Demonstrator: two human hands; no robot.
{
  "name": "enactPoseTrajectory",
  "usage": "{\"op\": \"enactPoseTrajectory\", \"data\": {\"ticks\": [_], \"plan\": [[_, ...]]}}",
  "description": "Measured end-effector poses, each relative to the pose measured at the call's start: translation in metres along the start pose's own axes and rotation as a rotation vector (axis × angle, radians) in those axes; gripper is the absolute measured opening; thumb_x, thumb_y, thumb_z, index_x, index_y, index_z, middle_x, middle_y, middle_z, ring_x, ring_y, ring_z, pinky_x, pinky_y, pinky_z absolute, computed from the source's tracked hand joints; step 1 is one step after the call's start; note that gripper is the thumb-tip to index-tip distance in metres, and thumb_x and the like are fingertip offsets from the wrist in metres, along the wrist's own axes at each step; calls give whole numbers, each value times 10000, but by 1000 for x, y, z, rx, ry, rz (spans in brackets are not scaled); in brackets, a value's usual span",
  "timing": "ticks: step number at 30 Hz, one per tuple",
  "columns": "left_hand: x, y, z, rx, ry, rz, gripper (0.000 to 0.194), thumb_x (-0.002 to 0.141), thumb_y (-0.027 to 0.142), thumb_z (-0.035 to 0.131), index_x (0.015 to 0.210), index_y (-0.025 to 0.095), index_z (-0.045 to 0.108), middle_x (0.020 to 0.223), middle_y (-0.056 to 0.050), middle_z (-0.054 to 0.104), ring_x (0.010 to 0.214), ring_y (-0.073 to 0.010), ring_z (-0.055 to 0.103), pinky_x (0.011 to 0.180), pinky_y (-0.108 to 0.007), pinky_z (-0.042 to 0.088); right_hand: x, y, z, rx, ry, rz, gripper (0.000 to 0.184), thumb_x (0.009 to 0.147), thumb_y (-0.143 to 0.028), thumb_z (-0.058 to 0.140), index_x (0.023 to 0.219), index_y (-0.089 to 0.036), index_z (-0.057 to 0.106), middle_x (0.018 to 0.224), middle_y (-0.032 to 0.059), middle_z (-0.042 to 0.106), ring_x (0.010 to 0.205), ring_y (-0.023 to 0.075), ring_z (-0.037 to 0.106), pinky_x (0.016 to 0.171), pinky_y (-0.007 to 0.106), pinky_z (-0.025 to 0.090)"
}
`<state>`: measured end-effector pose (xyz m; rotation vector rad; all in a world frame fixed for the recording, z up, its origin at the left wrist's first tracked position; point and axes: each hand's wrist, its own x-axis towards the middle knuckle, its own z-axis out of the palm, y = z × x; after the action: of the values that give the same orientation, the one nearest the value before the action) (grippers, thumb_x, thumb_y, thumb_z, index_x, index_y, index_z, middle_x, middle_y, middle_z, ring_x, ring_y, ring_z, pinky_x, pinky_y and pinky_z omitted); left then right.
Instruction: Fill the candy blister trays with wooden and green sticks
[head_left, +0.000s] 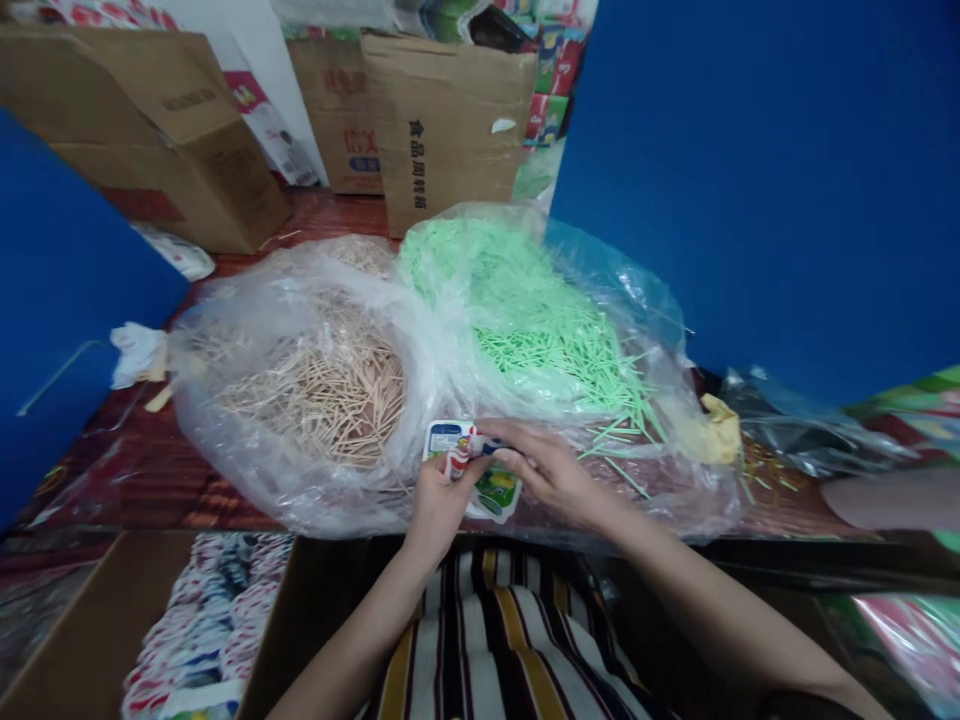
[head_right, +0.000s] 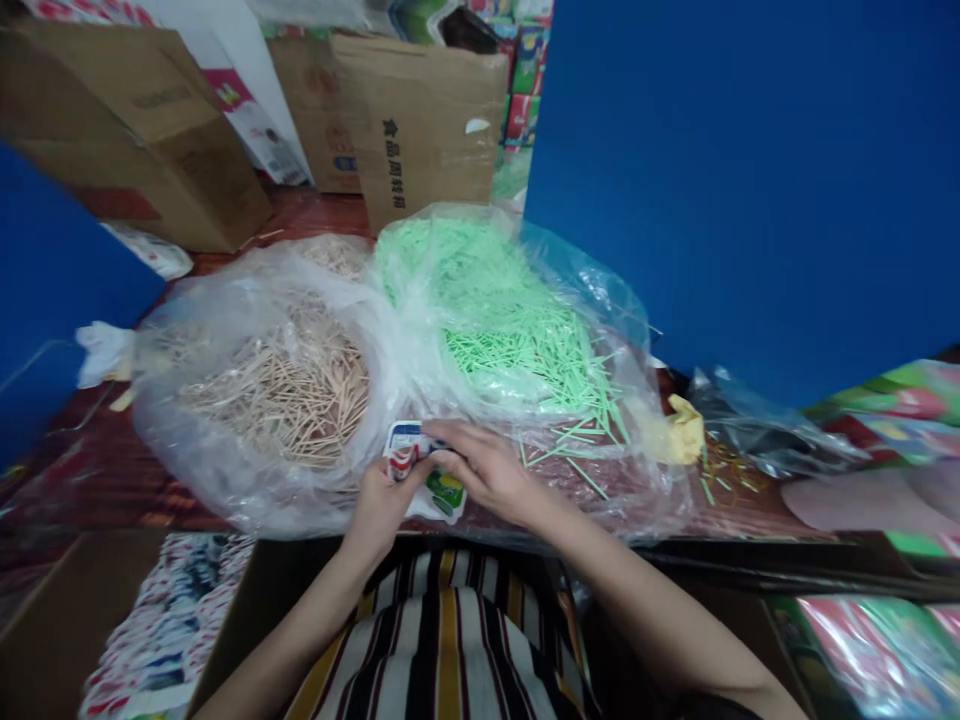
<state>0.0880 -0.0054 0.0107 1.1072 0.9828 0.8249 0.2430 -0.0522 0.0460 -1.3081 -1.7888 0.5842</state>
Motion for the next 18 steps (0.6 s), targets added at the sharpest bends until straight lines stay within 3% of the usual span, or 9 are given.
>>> {"op": "enactPoseTrajectory", "data": {"ticks": [2, 5, 10, 12, 15, 16, 18], "plan": [[-1, 1, -2, 7, 8, -21, 244, 674, 326, 740, 823, 134, 715, 711, -9, 705, 640, -144, 615, 622, -232, 479, -4, 4, 3, -64, 77, -46, 387, 915, -265, 505, 1298, -219, 464, 1282, 105, 571, 1186, 199, 536, 993, 393, 449], [0, 0, -5, 41, 5, -28, 254, 668, 346, 744, 803, 133, 712, 726, -13, 711, 634, -144, 621, 592, -223, 476, -7, 9, 8, -130, 139, -111, 288, 894, -265, 544, 1172, -197, 514, 1277, 131, 564, 1189, 200, 531, 977, 389, 467], [2, -6, -8, 60, 1, 14, 235, 660, 343, 749, 759, 134, 703, 740, -17, 716, 670, -150, 633, 626, -225, 484, -8, 2, 3, -145, 21, -106, 155, 897, -275, 540, 1019, -183, 570, 1251, 128, 571, 1142, 197, 554, 959, 387, 470], [2, -7, -8, 43, 7, -8, 257, 665, 354, 747, 791, 134, 707, 740, -19, 715, 670, -151, 634, 640, -234, 491, -9, -1, 1, -45, 20, -34, 237, 870, -291, 586, 1080, -185, 556, 1224, 113, 583, 1117, 191, 565, 951, 370, 468], [-1, -5, -8, -19, 39, -62, 291, 667, 382, 747, 805, 130, 699, 681, -11, 695, 626, -147, 627, 617, -240, 495, -11, 2, 5, 188, 131, 183, 625, 720, -332, 749, 1247, -183, 446, 1119, 86, 623, 977, 182, 619, 835, 321, 517], [-2, -3, -8, -41, 51, -74, 299, 667, 386, 748, 810, 129, 695, 662, -7, 687, 606, -143, 620, 596, -237, 492, -12, 5, 9, 261, 138, 256, 641, 693, -346, 766, 1233, -177, 463, 1056, 69, 646, 910, 176, 633, 785, 306, 528], [-4, 0, -8, -75, 60, -90, 309, 668, 385, 751, 823, 125, 686, 642, -2, 676, 574, -136, 610, 554, -228, 484, -13, 12, 17, 383, 102, 360, 465, 724, -370, 731, 1107, -163, 568, 947, 45, 679, 818, 165, 640, 729, 289, 529]]}}
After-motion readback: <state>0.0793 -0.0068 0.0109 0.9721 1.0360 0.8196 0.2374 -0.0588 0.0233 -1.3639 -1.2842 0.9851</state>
